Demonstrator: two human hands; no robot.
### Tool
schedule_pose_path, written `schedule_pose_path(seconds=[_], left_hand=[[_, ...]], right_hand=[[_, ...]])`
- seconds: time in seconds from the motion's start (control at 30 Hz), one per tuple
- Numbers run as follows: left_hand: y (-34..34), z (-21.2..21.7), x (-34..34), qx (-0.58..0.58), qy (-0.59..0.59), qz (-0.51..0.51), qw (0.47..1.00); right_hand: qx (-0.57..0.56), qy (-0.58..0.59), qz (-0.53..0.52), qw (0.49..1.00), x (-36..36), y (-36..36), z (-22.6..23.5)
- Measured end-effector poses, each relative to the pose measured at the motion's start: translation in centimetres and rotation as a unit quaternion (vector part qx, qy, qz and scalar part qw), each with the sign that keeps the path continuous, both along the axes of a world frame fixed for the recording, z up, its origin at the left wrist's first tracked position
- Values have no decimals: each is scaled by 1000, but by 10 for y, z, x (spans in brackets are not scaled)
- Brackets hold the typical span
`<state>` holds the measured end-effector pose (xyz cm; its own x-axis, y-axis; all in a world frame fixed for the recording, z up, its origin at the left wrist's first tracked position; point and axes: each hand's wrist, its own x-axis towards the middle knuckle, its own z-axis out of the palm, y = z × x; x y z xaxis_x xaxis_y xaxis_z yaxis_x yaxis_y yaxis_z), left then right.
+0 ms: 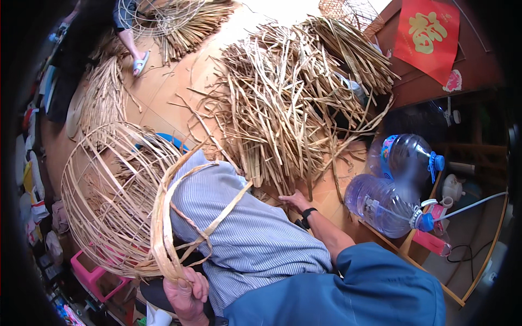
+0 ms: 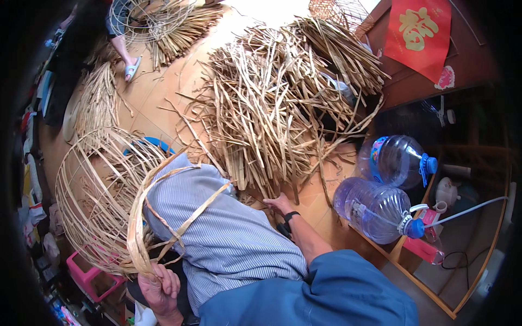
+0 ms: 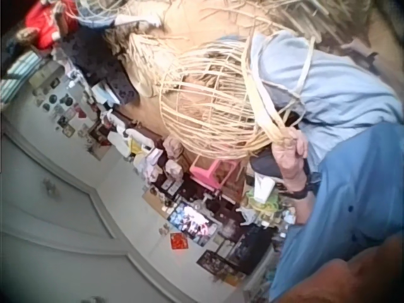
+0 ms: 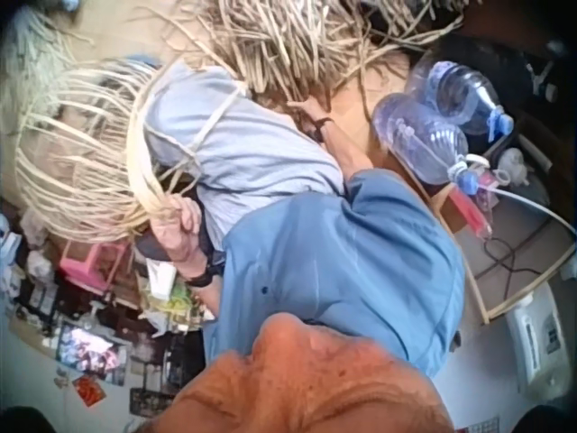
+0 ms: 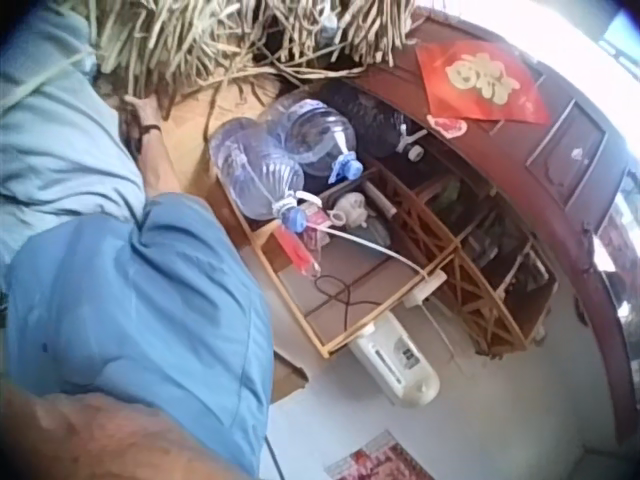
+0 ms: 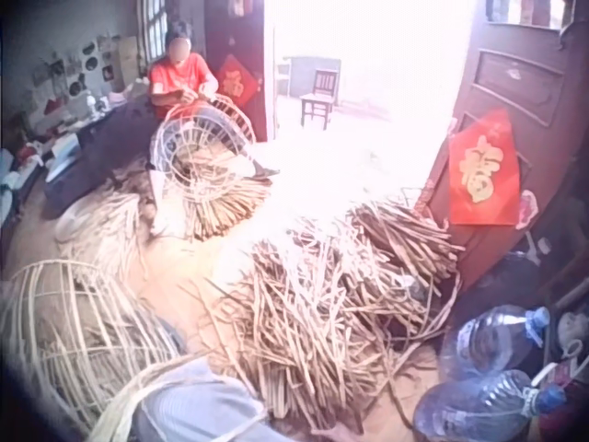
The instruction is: Weaving strips of bamboo together to form a large basket or furniture frame.
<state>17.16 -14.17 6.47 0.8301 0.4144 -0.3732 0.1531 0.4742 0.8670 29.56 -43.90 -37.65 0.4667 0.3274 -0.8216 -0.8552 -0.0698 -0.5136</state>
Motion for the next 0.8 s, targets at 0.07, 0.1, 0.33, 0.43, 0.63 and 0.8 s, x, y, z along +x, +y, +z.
schedule_pose_path(seconds=[0.07, 0.1, 0.33, 0.43, 0.63, 0.8], left_hand=[[1, -2, -1, -5, -3, 3, 1000], [1, -2, -2, -13, -4, -4, 1000], [5, 1, -5, -17, 4, 2, 1000], [7, 2, -9, -21, 1, 6, 1000], [10, -3, -16, -32, -15, 21, 999], [12, -4, -17, -44, -32, 12, 998]], right_hand=[[-44, 12, -39, 998, 0, 9, 10], [-114, 40, -51, 991, 0, 14, 14], [-174, 26, -62, 982, -13, 43, 16], [-181, 9, -49, 982, -9, 31, 14], [-165, -52, -196, 965, 18, -45, 35], [-197, -69, -28, 978, 44, -96, 70]])
